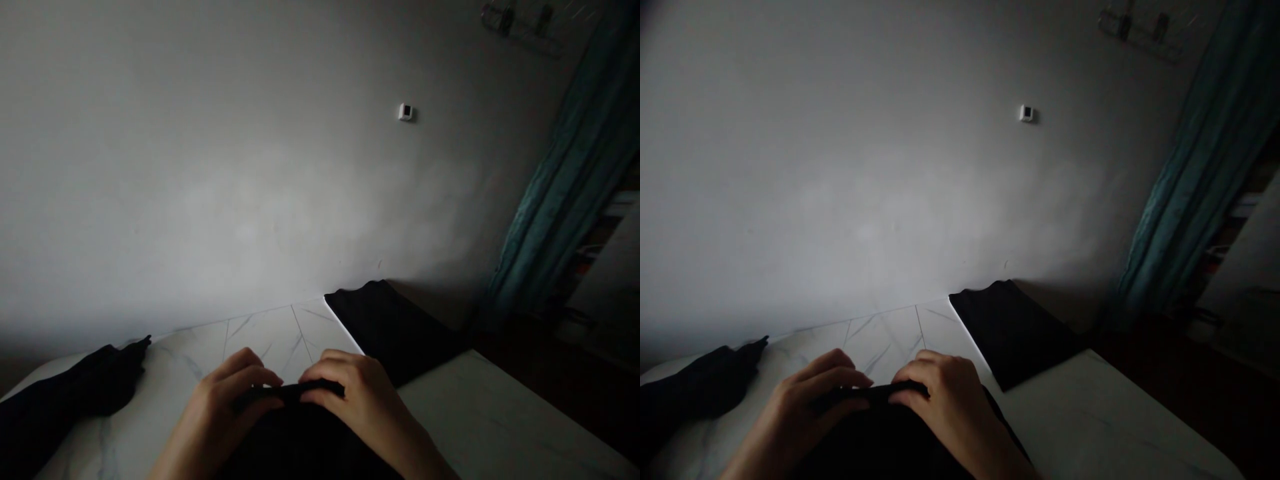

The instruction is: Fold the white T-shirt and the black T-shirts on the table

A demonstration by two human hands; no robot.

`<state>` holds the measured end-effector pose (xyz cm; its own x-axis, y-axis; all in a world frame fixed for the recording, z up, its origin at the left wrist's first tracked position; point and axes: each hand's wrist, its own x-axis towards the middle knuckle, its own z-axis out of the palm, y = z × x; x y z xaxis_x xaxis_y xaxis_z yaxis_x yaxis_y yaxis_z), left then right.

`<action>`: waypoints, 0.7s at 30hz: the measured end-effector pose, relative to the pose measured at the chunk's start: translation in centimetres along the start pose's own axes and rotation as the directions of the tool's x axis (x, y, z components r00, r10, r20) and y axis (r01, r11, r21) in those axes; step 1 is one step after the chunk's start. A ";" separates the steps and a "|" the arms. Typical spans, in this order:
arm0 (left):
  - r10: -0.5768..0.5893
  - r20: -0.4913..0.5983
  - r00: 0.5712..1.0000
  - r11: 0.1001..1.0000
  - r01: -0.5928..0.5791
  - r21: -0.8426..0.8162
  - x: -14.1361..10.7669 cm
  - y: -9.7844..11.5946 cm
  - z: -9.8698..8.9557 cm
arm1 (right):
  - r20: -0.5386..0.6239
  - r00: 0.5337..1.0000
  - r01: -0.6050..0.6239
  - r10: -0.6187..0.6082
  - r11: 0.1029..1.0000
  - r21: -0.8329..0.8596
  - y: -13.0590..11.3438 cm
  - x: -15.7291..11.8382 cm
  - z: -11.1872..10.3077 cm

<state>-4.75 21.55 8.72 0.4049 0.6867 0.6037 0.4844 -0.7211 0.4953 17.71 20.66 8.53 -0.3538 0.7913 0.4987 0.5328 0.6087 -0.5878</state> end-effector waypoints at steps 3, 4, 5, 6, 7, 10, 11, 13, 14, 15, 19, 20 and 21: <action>-0.028 -0.040 0.999 1.000 0.028 0.009 0.0 0.3 0.2 | -0.024 0.999 0.036 -0.032 0.989 0.145 -0.6 0.0 0.1; -0.048 -0.051 0.998 0.999 0.049 0.019 0.0 0.4 0.3 | -0.047 0.998 0.050 -0.043 0.985 0.167 -0.8 0.0 0.2; -0.067 -0.064 0.996 0.997 0.069 0.028 0.0 0.4 0.4 | -0.073 0.996 0.067 -0.056 0.983 0.168 -0.9 0.0 0.4; -0.086 -0.073 0.994 0.996 0.088 0.033 -0.1 0.4 0.4 | -0.094 0.993 0.083 -0.069 0.985 0.153 -1.0 0.0 0.6; -0.104 -0.074 0.992 0.994 0.107 0.031 -0.2 0.4 0.4 | -0.109 0.991 0.097 -0.083 0.987 0.128 -1.0 -0.1 0.7; -0.185 0.010 0.983 0.982 0.186 -0.026 -0.3 0.2 -0.1 | -0.122 0.987 0.116 -0.109 0.992 0.048 -0.7 -0.2 1.1; -0.221 0.054 0.974 0.973 0.224 -0.051 -0.3 0.1 -0.2 | -0.121 0.986 0.121 -0.116 0.992 0.034 -0.6 -0.2 1.1; -0.265 0.108 0.958 0.959 0.274 -0.075 -0.2 0.1 -0.5 | -0.106 0.986 0.136 -0.132 0.990 0.039 -0.6 -0.3 1.1; -0.269 0.107 0.957 0.959 0.277 -0.065 -0.2 0.1 -0.5 | -0.092 0.986 0.143 -0.137 0.988 0.061 -0.7 -0.3 1.1; -0.257 0.091 0.962 0.964 0.262 -0.042 -0.2 0.2 -0.5 | -0.076 0.988 0.143 -0.137 0.986 0.087 -0.7 -0.3 1.0; -0.119 -0.028 0.992 0.991 0.121 0.061 -0.1 0.6 -0.2 | -0.064 0.991 0.121 -0.114 0.986 0.113 -0.8 -0.3 1.0; -0.087 -0.056 0.995 0.994 0.090 0.064 -0.1 0.6 -0.1 | -0.073 0.991 0.120 -0.114 0.988 0.094 -0.7 -0.3 1.0; -0.065 -0.081 0.995 0.996 0.070 0.058 -0.1 0.7 0.0 | -0.079 0.990 0.124 -0.118 0.990 0.073 -0.6 -0.3 1.0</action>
<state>-4.49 20.97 8.97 0.3087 0.7225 0.6186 0.5559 -0.6648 0.4991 16.69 20.11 8.08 -0.3524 0.7069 0.6133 0.4271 0.7046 -0.5667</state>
